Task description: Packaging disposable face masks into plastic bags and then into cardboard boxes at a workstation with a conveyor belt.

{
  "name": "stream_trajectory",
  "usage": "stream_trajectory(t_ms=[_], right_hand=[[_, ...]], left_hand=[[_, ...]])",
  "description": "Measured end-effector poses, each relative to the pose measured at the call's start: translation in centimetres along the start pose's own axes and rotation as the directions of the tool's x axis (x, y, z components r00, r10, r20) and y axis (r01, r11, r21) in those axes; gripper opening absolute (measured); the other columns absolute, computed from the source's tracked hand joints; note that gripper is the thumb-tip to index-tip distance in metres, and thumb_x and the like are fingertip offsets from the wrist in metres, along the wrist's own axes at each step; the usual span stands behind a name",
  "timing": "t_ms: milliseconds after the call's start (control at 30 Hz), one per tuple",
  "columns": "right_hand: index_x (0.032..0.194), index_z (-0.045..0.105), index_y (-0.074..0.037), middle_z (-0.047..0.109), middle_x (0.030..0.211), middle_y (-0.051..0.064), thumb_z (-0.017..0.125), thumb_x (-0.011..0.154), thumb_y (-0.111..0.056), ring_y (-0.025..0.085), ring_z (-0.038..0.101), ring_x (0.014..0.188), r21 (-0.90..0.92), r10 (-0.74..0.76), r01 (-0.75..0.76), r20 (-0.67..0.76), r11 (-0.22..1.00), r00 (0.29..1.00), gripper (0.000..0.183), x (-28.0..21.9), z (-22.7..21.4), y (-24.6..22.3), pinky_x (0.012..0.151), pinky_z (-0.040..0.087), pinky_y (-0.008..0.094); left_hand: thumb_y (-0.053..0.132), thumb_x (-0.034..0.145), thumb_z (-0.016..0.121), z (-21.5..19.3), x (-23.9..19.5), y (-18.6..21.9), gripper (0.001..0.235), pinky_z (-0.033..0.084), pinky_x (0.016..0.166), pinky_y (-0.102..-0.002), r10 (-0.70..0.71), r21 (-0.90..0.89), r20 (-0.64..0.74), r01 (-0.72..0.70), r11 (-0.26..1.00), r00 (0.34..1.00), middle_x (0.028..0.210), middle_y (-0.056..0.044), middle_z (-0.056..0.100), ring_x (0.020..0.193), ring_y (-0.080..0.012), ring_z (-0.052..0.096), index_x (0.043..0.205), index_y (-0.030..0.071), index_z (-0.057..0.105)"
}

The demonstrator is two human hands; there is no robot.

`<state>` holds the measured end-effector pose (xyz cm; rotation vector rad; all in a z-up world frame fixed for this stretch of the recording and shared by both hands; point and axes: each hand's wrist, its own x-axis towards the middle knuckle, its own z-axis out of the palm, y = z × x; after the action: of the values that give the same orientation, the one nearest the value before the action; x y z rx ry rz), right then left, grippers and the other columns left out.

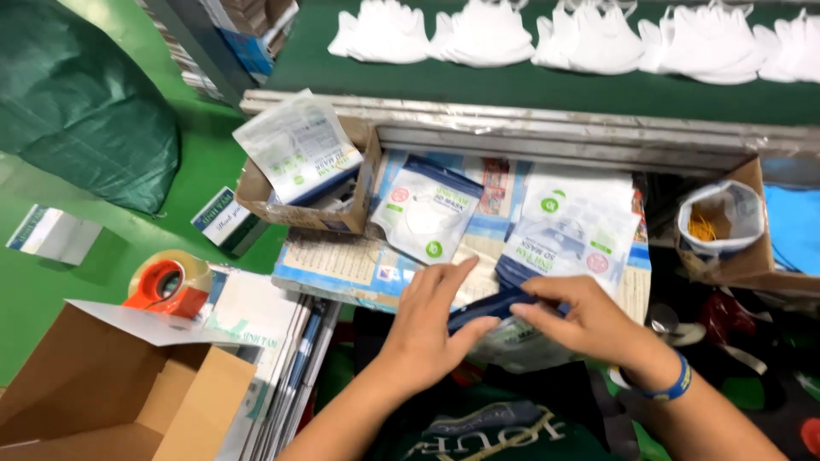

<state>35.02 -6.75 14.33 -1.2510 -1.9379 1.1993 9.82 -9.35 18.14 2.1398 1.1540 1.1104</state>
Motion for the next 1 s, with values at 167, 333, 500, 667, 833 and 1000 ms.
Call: stream_trajectory(t_ms=[167, 333, 500, 667, 833, 1000], right_hand=[[0.091, 0.076, -0.001, 0.069, 0.067, 0.003, 0.076, 0.085, -0.017, 0.009, 0.056, 0.059, -0.046, -0.089, 0.086, -0.080, 0.995, 0.993, 0.017, 0.1, 1.1, -0.3, 0.052, 0.046, 0.027], [0.086, 0.073, 0.001, 0.065, 0.065, 0.002, 0.073, 0.089, -0.016, 0.006, 0.054, 0.060, 0.036, -0.170, 0.185, -0.256, 0.982, 0.952, 0.017, 0.7, 1.7, 2.3, 0.053, 0.046, 0.027], [0.092, 0.070, -0.001, 0.061, 0.072, -0.003, 0.064, 0.099, -0.026, 0.005, 0.048, 0.066, 0.256, 0.057, 0.088, -0.509, 0.963, 0.859, 0.026, 9.6, 3.3, 2.1, 0.055, 0.041, 0.024], [0.119, 0.061, 0.005, 0.058, 0.103, 0.017, 0.071, 0.099, -0.027, 0.025, 0.056, 0.092, 0.112, 0.029, 0.034, -0.520, 0.993, 0.854, 0.040, 16.8, 4.3, 9.2, 0.077, 0.047, 0.037], [0.138, 0.057, -0.002, 0.050, 0.144, 0.023, 0.074, 0.086, -0.026, 0.038, 0.055, 0.129, -0.315, -0.344, 0.207, -0.487, 0.926, 0.802, 0.060, 19.9, -2.4, 3.6, 0.104, 0.045, 0.044], [0.139, 0.055, -0.001, 0.053, 0.141, 0.025, 0.072, 0.090, -0.025, 0.042, 0.054, 0.129, -0.408, -0.351, 0.127, -0.539, 0.904, 0.766, 0.057, 28.6, -8.0, 8.2, 0.107, 0.045, 0.044]], left_hand=[[0.024, 0.087, 0.077, 1.6, -0.4, -2.1, 0.030, 0.039, 0.087, -0.044, -0.060, 0.038, 0.065, 0.058, 0.998, 0.996, 0.098, -0.011, 0.064, 0.101, -0.0315, 0.057, 0.108, 0.005, 0.068], [0.023, 0.090, 0.073, -1.0, 2.8, -2.8, 0.014, 0.037, 0.087, -0.043, 0.053, 0.035, 0.113, -0.057, 0.998, 0.992, 0.091, -0.004, 0.064, 0.097, -0.0265, 0.057, 0.093, 0.009, 0.071], [0.032, 0.088, 0.069, -0.1, 11.8, -11.8, 0.015, 0.037, 0.090, -0.049, 0.126, 0.538, 0.247, -0.244, 0.807, 0.961, 0.100, 0.002, 0.067, 0.108, -0.0265, 0.056, 0.093, 0.021, 0.076], [0.035, 0.075, 0.073, 2.4, 17.1, -19.3, 0.031, 0.039, 0.086, -0.052, -0.002, 0.688, 0.202, -0.140, 0.712, 0.979, 0.102, -0.003, 0.065, 0.107, -0.0268, 0.056, 0.102, 0.021, 0.078], [0.027, 0.080, 0.073, 0.3, 22.8, -18.9, 0.043, 0.044, 0.076, -0.050, 0.162, 0.495, -0.081, -0.101, 0.863, 0.983, 0.101, -0.014, 0.065, 0.095, -0.0326, 0.060, 0.119, 0.009, 0.074], [0.037, 0.105, 0.053, -0.5, 30.0, -20.8, 0.045, 0.049, 0.068, -0.049, -0.198, 0.043, -0.139, 0.205, 0.978, 0.970, 0.071, -0.019, 0.063, 0.066, -0.0399, 0.062, 0.082, 0.001, 0.066]])
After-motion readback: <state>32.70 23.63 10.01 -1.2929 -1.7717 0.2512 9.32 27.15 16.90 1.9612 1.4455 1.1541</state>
